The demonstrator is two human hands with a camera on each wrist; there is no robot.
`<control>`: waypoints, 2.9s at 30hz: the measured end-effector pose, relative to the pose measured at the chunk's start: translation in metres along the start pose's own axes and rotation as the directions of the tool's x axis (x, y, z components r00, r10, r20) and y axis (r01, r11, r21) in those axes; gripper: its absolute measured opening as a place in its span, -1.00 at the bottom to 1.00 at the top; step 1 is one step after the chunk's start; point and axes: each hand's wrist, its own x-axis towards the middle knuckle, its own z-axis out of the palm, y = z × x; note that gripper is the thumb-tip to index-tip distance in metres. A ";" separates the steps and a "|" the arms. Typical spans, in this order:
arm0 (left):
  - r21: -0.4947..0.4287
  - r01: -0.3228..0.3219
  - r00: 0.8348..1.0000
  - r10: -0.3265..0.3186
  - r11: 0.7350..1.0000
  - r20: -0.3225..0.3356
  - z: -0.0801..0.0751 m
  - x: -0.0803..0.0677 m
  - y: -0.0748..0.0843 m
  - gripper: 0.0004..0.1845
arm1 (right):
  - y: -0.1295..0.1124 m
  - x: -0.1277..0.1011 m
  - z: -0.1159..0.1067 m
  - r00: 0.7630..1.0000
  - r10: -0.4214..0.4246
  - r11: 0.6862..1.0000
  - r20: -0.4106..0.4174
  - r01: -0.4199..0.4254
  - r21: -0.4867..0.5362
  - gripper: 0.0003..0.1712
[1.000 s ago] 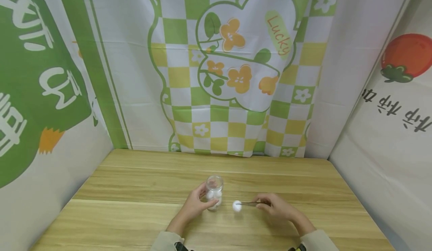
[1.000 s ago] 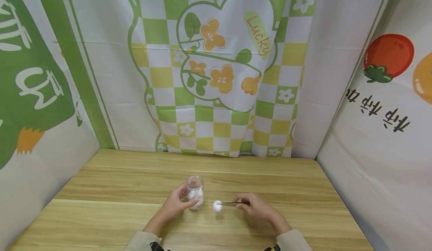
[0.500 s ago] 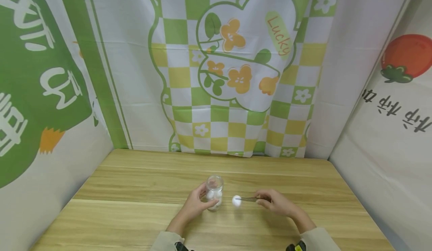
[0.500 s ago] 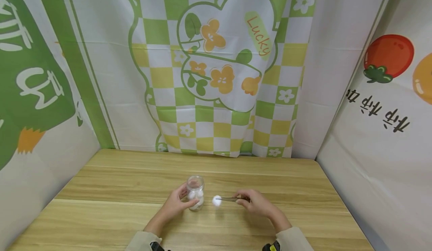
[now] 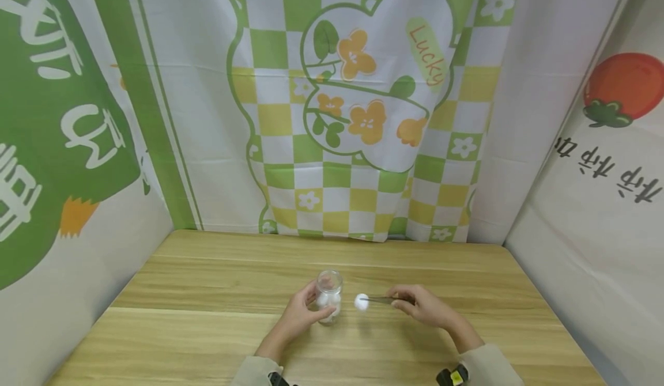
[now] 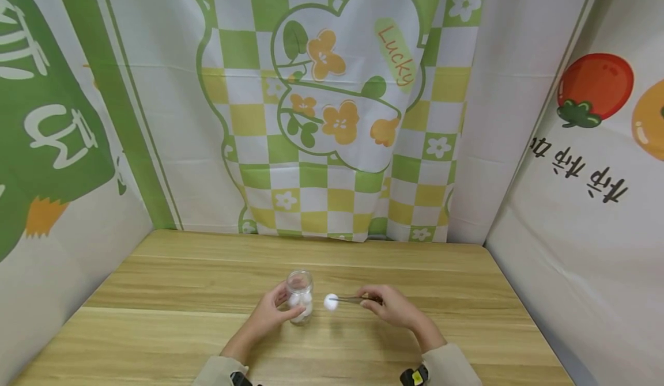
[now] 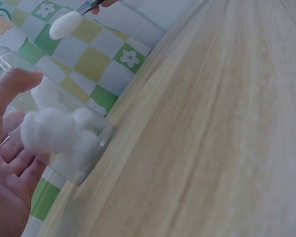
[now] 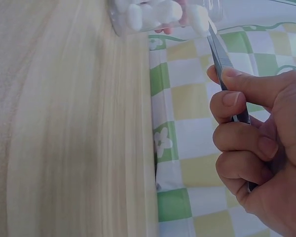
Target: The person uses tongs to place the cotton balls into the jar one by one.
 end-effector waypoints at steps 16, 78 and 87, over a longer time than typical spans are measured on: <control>-0.026 0.012 1.000 -0.012 1.000 0.007 0.000 0.001 0.001 -0.27 | -0.005 0.009 -0.006 0.999 -0.019 0.999 -0.041 0.017 -0.040 -0.72; -0.017 0.004 1.000 -0.004 1.000 0.012 -0.001 0.000 0.001 -0.25 | -0.033 0.057 0.006 0.988 -0.129 0.985 -0.080 0.118 -0.128 -0.76; -0.014 0.004 1.000 -0.004 1.000 0.026 -0.001 -0.001 0.002 -0.24 | -0.034 0.060 0.010 0.992 -0.098 0.984 -0.080 0.085 -0.154 -0.77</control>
